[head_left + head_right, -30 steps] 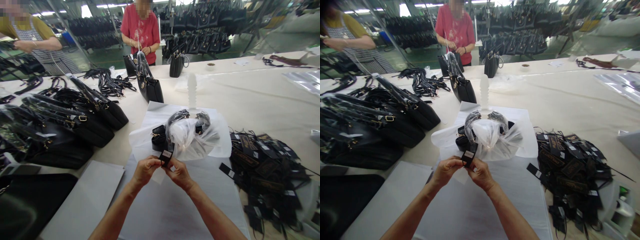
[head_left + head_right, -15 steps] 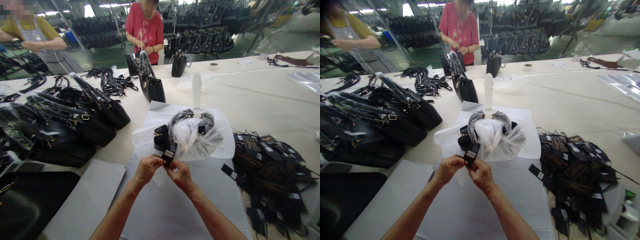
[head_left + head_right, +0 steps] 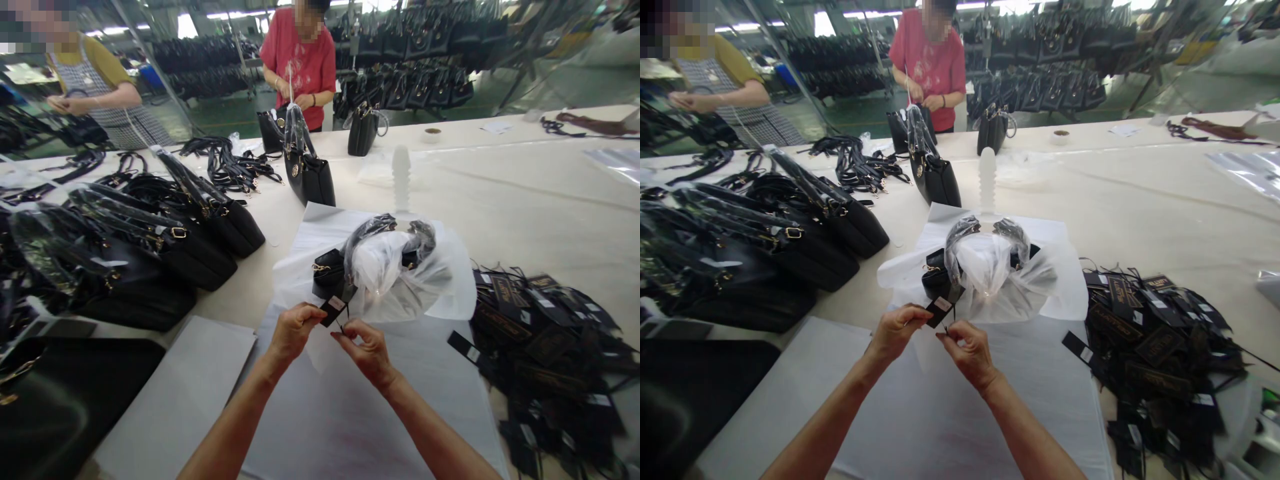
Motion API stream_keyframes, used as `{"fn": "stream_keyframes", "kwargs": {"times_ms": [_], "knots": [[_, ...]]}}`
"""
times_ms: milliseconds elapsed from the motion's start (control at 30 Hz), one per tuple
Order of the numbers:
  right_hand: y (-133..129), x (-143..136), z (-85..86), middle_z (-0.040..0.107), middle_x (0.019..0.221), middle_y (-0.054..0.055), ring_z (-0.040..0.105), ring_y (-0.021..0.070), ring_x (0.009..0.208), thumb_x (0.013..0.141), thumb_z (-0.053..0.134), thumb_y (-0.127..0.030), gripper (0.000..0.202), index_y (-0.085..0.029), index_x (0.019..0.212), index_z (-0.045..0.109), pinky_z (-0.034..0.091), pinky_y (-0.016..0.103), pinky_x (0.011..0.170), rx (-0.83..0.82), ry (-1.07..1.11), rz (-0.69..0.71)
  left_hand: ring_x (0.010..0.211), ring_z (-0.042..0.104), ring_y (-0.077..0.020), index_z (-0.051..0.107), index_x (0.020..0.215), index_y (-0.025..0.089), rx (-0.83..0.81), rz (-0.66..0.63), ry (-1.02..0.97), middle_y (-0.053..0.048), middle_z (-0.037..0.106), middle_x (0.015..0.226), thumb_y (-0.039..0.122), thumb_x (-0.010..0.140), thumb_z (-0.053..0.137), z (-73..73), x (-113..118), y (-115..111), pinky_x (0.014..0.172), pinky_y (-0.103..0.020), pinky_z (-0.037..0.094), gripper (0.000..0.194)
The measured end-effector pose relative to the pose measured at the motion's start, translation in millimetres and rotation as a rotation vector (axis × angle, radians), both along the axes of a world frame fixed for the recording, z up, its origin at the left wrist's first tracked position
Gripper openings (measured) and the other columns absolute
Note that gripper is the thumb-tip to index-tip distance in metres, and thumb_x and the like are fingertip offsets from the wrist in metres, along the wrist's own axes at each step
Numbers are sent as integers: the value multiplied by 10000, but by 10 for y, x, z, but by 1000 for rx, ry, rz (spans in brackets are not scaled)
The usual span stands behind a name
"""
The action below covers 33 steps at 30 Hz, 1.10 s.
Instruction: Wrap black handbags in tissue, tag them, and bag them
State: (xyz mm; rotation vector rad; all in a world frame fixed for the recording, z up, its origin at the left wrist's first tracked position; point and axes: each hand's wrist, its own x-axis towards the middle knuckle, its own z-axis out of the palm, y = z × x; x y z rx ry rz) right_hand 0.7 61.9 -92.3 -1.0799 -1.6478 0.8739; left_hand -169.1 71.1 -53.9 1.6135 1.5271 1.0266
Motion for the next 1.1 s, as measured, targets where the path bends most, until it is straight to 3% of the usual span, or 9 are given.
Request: {"fn": "stream_keyframes", "kwargs": {"times_ms": [167, 233, 367, 467, 567, 667, 800, 1000, 1100], "knots": [[4, 46, 111, 448, 548, -53, 437, 84, 518, 756, 633, -309, 231, -195, 617, 487, 398, 199, 527, -102, 86, -88, 713, 617, -128, 685, 855, 218, -49, 47, -21, 5, 681, 775, 212, 733, 556, 171, -53, -191, 667, -208, 474, 178], [5, 53, 135, 467, 568, -58, 451, 91, 530, 760, 625, -311, 139, -198, 776, 546, 413, 209, 544, -170, 135, -96, 654, 592, -122, 659, 930, 217, -133, 97, -67, 22, 651, 708, 227, 707, 572, 225, -82, -319, 623, -211, 459, 240], [-34, 77, 122, 526, 688, -41, 486, 104, 572, 776, 606, -338, 395, -209, 1125, 474, 439, 230, 558, -278, 250, -127, 527, 497, -106, 624, 979, 177, -377, 190, -254, 46, 543, 574, 274, 635, 644, 316, -198, -634, 495, -210, 395, 358], [-137, 139, 121, 531, 714, -18, 498, 111, 604, 815, 559, -407, 278, -203, 1002, 537, 441, 239, 581, -336, 294, -183, 496, 470, -101, 640, 937, 153, -581, 225, -443, 31, 535, 568, 307, 581, 713, 354, -218, -921, 455, -212, 369, 395], [-283, 216, 195, 565, 666, 13, 523, 130, 631, 880, 433, -482, 365, -173, 827, 622, 434, 254, 610, -490, 346, 21, 488, 462, -97, 656, 905, 155, -716, 167, -579, 15, 544, 569, 345, 585, 744, 289, -23, -1196, 451, -212, 361, 383], [-386, 279, 319, 630, 744, 25, 555, 139, 696, 841, 523, -469, 329, -171, 813, 659, 438, 254, 660, -699, 463, 210, 486, 442, -86, 664, 884, 160, -739, 31, -664, 16, 537, 567, 376, 624, 718, 98, 333, -1337, 465, -207, 368, 342], [-347, 397, 446, 628, 681, -10, 552, 118, 617, 742, 659, -445, 264, -185, 778, 632, 432, 223, 582, -868, 572, 151, 651, 548, -132, 646, 1019, 177, -497, -214, -500, -51, 628, 823, 316, 668, 674, -193, 624, -1229, 547, -219, 457, 378], [-165, 637, 530, 591, 611, -30, 522, 99, 523, 682, 686, -467, 307, -176, 729, 597, 424, 201, 489, -880, 533, 18, 957, 575, -209, 498, 1251, 241, 556, 228, 626, -122, 566, 1063, 96, 821, 532, -310, 360, -736, 796, -327, 487, 455], [-181, 657, 524, 555, 592, -42, 511, 94, 508, 668, 671, -474, 313, -178, 711, 580, 425, 194, 463, -873, 481, 5, 1188, 439, -321, 552, 1189, 267, 754, 295, 955, -154, 484, 1225, 146, 769, 644, -180, 227, -435, 960, -494, 363, 447]]}}
